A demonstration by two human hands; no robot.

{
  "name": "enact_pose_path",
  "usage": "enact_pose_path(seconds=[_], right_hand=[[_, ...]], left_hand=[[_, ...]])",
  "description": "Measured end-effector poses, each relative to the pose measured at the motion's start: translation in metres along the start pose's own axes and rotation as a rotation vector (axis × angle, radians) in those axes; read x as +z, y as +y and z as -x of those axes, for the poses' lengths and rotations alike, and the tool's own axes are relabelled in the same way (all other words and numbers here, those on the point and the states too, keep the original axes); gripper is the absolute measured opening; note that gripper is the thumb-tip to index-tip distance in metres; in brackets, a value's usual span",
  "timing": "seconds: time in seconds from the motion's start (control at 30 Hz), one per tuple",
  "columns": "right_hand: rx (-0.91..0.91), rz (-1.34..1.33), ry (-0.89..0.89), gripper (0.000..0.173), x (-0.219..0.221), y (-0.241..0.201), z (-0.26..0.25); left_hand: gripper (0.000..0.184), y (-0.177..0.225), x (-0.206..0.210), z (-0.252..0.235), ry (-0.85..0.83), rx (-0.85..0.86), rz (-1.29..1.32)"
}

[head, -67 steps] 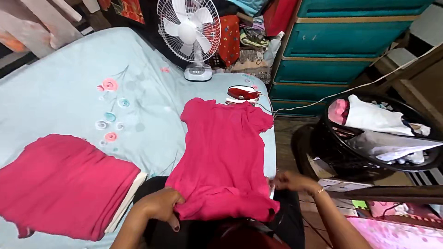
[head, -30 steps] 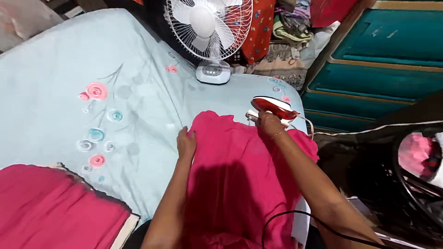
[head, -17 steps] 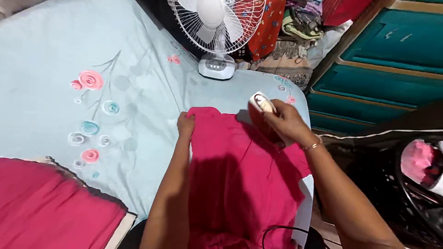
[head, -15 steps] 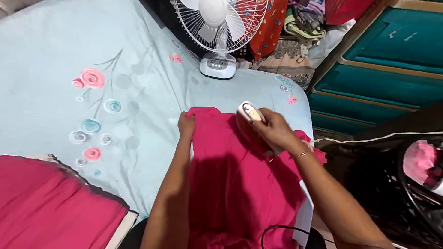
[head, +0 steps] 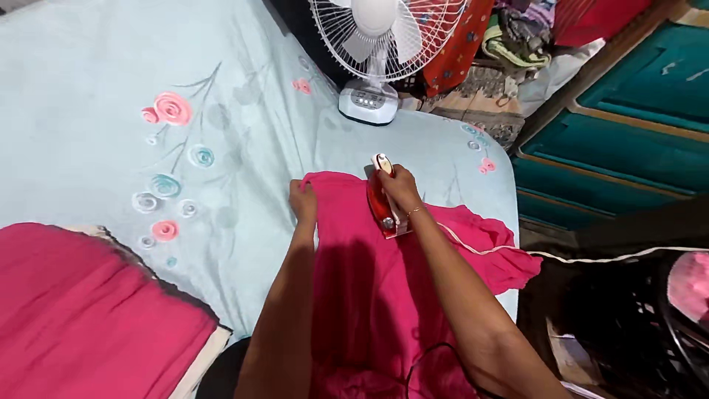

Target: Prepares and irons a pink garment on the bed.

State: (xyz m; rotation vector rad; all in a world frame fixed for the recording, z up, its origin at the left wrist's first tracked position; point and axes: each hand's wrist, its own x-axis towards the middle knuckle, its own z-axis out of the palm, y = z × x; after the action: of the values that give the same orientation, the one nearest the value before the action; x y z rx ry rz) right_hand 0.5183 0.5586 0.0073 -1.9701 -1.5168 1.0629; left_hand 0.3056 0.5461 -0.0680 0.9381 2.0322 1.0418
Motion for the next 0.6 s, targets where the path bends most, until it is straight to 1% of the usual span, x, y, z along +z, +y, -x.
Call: enact_pose_path(seconds=[0.07, 0.17, 0.23, 0.3, 0.33, 0.37, 0.43, 0.47, 0.5, 0.53, 0.6], right_hand=[[-0.001, -0.006, -0.06, 0.042, -0.001, 0.001, 0.016], [-0.003, 0.026, -0.179, 0.037, 0.004, 0.0, 0.042], [-0.004, 0.044, -0.189, 0.036, 0.008, -0.005, 0.049], [-0.033, 0.021, -0.153, 0.038, 0.015, -0.006, 0.04], [-0.048, 0.006, -0.127, 0.038, 0.019, -0.007, 0.032], [-0.057, -0.006, -0.104, 0.04, 0.024, -0.009, 0.022], [-0.049, 0.002, -0.066, 0.041, 0.031, -0.016, 0.002], [-0.042, 0.011, -0.068, 0.041, 0.032, -0.02, -0.004], [-0.039, 0.01, -0.084, 0.042, 0.03, -0.022, -0.004], [-0.041, 0.003, -0.112, 0.043, 0.029, -0.021, 0.001], [-0.065, -0.012, -0.199, 0.042, 0.026, -0.016, 0.018]], left_hand=[[0.029, -0.003, -0.001, -0.003, -0.021, -0.012, 0.028], [0.03, -0.006, -0.004, -0.006, -0.062, 0.003, 0.016], [0.029, -0.008, -0.002, -0.006, -0.072, 0.03, 0.02], [0.032, -0.008, -0.002, -0.005, -0.089, 0.035, 0.036], [0.037, -0.009, -0.004, -0.005, -0.105, 0.019, 0.059], [0.045, -0.011, -0.008, -0.004, -0.135, -0.014, 0.092], [0.061, -0.016, -0.017, -0.001, -0.231, -0.095, 0.141], [0.061, -0.017, -0.02, 0.002, -0.275, -0.122, 0.146], [0.056, -0.018, -0.025, 0.004, -0.304, -0.125, 0.137], [0.051, -0.02, -0.03, 0.006, -0.311, -0.097, 0.106], [0.043, -0.018, -0.037, 0.008, -0.26, 0.026, 0.025]])
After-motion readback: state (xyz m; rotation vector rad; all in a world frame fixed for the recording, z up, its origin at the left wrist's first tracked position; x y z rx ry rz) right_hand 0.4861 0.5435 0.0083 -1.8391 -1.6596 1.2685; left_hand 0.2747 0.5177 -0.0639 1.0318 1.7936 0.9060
